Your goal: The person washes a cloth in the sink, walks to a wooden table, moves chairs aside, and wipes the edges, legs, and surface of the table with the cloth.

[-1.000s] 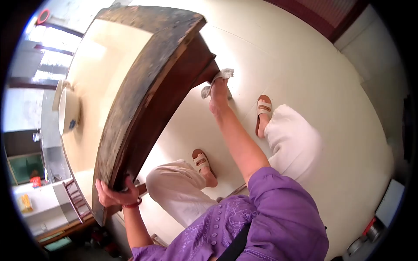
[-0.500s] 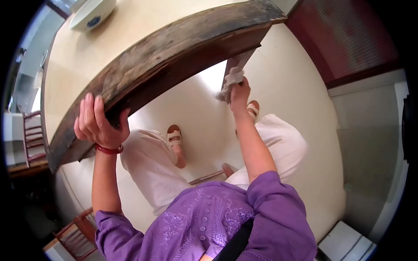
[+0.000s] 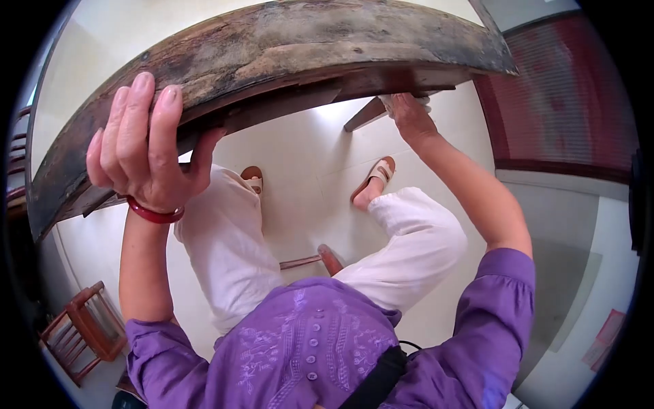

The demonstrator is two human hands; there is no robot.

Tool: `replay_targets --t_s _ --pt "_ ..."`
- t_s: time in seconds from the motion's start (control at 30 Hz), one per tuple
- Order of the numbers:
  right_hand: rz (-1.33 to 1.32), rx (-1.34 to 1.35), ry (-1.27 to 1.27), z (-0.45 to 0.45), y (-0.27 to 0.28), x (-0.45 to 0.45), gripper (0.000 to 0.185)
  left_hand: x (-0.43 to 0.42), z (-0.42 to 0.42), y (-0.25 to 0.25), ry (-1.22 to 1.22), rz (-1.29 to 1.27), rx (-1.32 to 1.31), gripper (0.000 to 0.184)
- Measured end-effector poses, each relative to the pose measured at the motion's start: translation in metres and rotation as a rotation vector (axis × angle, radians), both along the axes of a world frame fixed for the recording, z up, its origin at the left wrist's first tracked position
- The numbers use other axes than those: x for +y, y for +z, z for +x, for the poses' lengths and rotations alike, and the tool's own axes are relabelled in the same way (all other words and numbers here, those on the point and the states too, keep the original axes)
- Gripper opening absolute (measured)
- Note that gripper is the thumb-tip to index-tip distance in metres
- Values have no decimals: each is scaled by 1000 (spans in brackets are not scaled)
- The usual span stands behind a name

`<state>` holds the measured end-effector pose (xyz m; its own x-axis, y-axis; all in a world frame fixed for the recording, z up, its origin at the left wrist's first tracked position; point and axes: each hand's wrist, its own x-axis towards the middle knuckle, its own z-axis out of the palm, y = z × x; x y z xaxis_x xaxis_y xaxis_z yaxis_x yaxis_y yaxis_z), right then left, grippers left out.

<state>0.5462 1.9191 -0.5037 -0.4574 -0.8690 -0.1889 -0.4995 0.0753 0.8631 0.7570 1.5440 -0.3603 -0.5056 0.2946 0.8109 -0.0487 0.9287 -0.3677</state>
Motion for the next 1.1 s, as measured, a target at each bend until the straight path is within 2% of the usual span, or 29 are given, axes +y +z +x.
replay_targets --t_s 0.1,0.17,0.33,0.53,0.83,0.97,1.1 --pt "-283 -37 47 -37 -67 14 52 -3 0 -1 6 7 -16 55" --pt "-361 -88 48 -51 -113 16 49 -1 1 0 22 5 -31 55" --pt "-247 -307 -16 -48 -212 18 44 -5 1 5 7 -114 -49 70" --pt "-165 -515 -124 -51 -291 28 37 -11 7 6 -11 -135 -140 72" --pt "-207 -651 -266 -60 -350 9 28 -10 12 13 -8 -175 -144 76" --pt "-249 -668 -242 -46 -340 15 24 -7 2 5 -61 -104 -97 77" --pt "-322 -699 -193 -19 -305 50 22 -8 3 4 -72 -94 -75 75"
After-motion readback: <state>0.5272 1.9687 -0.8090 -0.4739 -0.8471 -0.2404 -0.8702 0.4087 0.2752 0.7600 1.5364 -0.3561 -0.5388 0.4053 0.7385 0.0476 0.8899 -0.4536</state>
